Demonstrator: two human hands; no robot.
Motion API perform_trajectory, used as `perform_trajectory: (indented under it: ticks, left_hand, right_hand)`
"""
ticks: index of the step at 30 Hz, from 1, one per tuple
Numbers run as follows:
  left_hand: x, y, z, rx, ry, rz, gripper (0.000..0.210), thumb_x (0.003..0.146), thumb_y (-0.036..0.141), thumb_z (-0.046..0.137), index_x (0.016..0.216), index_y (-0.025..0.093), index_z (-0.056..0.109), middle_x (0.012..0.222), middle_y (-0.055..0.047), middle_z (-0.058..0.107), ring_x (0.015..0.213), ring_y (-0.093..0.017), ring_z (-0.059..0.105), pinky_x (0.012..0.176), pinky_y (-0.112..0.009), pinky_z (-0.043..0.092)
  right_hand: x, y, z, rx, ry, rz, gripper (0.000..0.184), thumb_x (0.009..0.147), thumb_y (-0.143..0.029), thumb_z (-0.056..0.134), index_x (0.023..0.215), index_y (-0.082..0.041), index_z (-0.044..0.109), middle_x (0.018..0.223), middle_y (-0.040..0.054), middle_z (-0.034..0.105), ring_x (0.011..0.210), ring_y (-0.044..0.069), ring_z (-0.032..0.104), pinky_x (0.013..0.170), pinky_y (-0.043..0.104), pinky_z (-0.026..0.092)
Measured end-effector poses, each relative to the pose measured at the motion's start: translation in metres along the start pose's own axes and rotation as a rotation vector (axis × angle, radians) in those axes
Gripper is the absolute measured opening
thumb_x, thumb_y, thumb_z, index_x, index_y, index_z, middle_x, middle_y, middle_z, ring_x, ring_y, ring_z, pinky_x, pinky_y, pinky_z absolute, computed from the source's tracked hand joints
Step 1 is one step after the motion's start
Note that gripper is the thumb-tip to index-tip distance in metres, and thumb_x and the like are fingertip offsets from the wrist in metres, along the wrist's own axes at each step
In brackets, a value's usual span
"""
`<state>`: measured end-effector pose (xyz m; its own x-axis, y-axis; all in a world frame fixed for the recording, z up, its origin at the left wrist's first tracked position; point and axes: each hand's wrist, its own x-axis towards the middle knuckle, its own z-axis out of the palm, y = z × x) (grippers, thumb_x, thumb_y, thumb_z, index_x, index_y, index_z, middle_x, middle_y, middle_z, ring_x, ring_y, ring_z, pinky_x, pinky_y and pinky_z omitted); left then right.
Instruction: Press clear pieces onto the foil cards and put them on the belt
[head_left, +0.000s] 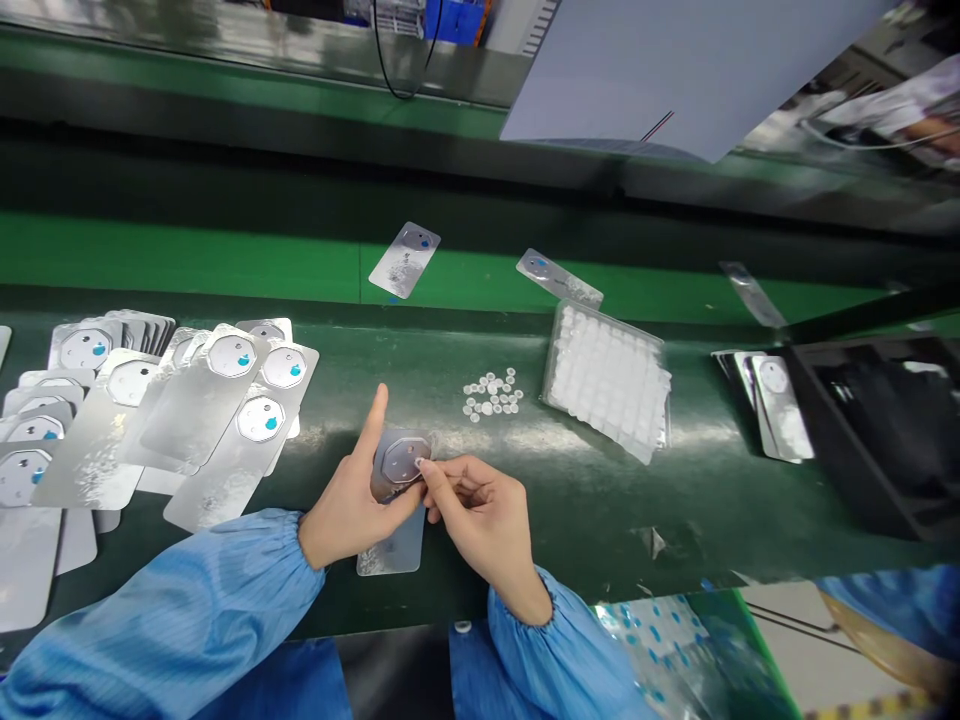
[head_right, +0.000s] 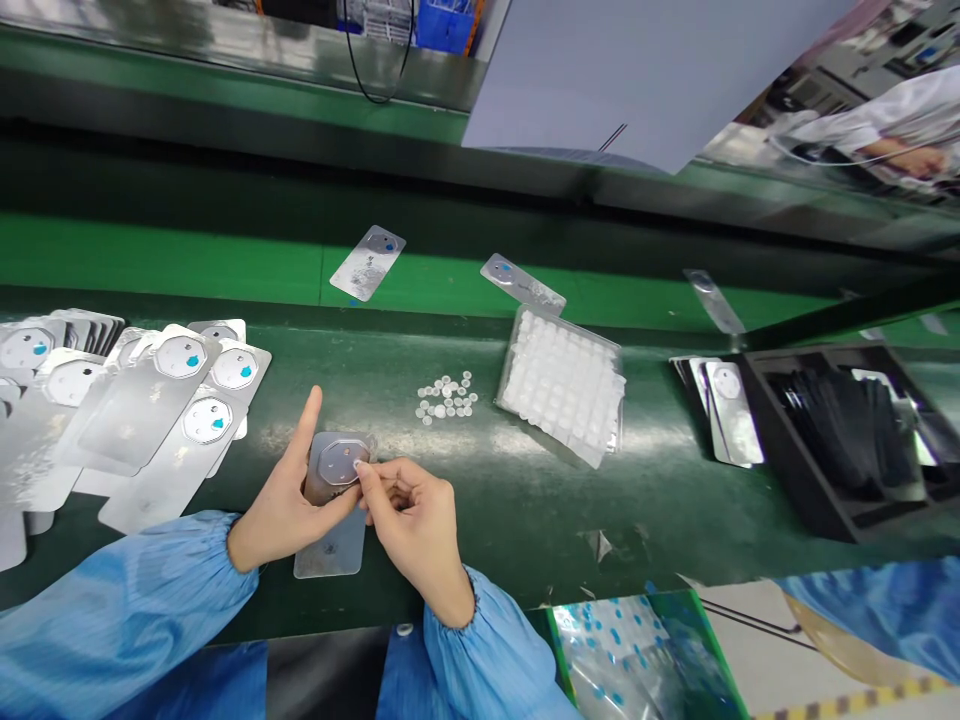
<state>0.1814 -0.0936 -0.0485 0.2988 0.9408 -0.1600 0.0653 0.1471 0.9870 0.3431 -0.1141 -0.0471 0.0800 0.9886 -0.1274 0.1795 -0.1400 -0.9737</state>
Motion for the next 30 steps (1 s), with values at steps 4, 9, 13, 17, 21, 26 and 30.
perform_trajectory:
  ticks: [4, 9, 13, 17, 21, 26, 30]
  left_hand:
    - [0.002, -0.01, -0.002, 0.022, -0.025, 0.072, 0.108, 0.091, 0.026, 0.069, 0.166, 0.026, -0.009, 0.098, -0.004, 0.073, 0.081, -0.018, 0.067, 0.084, -0.033, 0.056]
    - [0.003, -0.016, -0.003, 0.027, -0.052, 0.109, 0.107, 0.092, 0.022, 0.067, 0.165, 0.026, -0.011, 0.096, -0.003, 0.071, 0.077, -0.015, 0.065, 0.079, -0.029, 0.055]
    - [0.001, -0.012, -0.004, -0.096, -0.064, 0.102, 0.103, 0.093, 0.024, 0.067, 0.167, 0.025, -0.005, 0.09, -0.001, 0.068, 0.076, -0.014, 0.061, 0.077, -0.026, 0.054]
    - [0.006, -0.01, -0.005, -0.215, -0.007, 0.003, 0.096, 0.09, 0.03, 0.074, 0.166, 0.021, 0.017, 0.086, 0.001, 0.067, 0.075, -0.013, 0.06, 0.075, -0.023, 0.053]
    - [0.017, -0.011, -0.009, -0.334, 0.038, -0.166, 0.073, 0.083, 0.037, 0.082, 0.147, 0.016, 0.054, 0.086, -0.001, 0.071, 0.075, -0.014, 0.066, 0.071, -0.022, 0.053]
    - [0.017, -0.008, -0.007, -0.472, -0.003, -0.224, 0.044, 0.077, 0.041, 0.087, 0.106, 0.011, 0.071, 0.086, -0.008, 0.076, 0.077, -0.022, 0.075, 0.068, -0.029, 0.059]
    - [0.016, -0.002, -0.009, -0.436, 0.087, -0.201, 0.045, 0.076, 0.039, 0.088, 0.107, 0.013, 0.069, 0.085, -0.007, 0.077, 0.076, -0.023, 0.076, 0.066, -0.029, 0.06]
  right_hand:
    - [0.0, 0.002, 0.003, 0.021, 0.013, 0.008, 0.029, 0.092, -0.043, 0.073, 0.078, -0.017, 0.073, 0.057, 0.0012, 0.069, 0.047, 0.012, 0.064, 0.047, 0.021, 0.054]
    - [0.001, 0.0, 0.001, 0.011, -0.003, 0.035, 0.033, 0.091, -0.047, 0.073, 0.077, -0.017, 0.072, 0.055, 0.0011, 0.068, 0.046, 0.013, 0.063, 0.048, 0.022, 0.053]
    - [0.007, -0.004, -0.007, -0.035, -0.054, 0.094, 0.043, 0.086, -0.053, 0.076, 0.064, -0.019, 0.063, 0.044, -0.0015, 0.059, 0.038, 0.011, 0.053, 0.041, 0.021, 0.043]
    - [0.019, 0.002, -0.011, -0.033, -0.103, 0.1, 0.052, 0.078, -0.056, 0.083, 0.058, -0.021, 0.052, 0.043, -0.0034, 0.055, 0.037, 0.008, 0.047, 0.041, 0.02, 0.035]
    - [0.028, 0.014, -0.018, 0.14, -0.308, 0.113, 0.053, 0.087, -0.069, 0.068, 0.069, -0.021, 0.054, 0.04, -0.0063, 0.051, 0.034, 0.009, 0.042, 0.04, 0.021, 0.032]
    - [0.025, 0.025, -0.031, 0.257, -0.352, 0.101, 0.058, 0.096, -0.072, 0.051, 0.078, -0.018, 0.063, 0.043, -0.0043, 0.053, 0.037, 0.01, 0.043, 0.041, 0.023, 0.034]
    - [0.022, 0.025, -0.031, 0.267, -0.351, 0.121, 0.06, 0.096, -0.073, 0.051, 0.077, -0.018, 0.063, 0.045, -0.0036, 0.053, 0.038, 0.009, 0.042, 0.041, 0.023, 0.033]
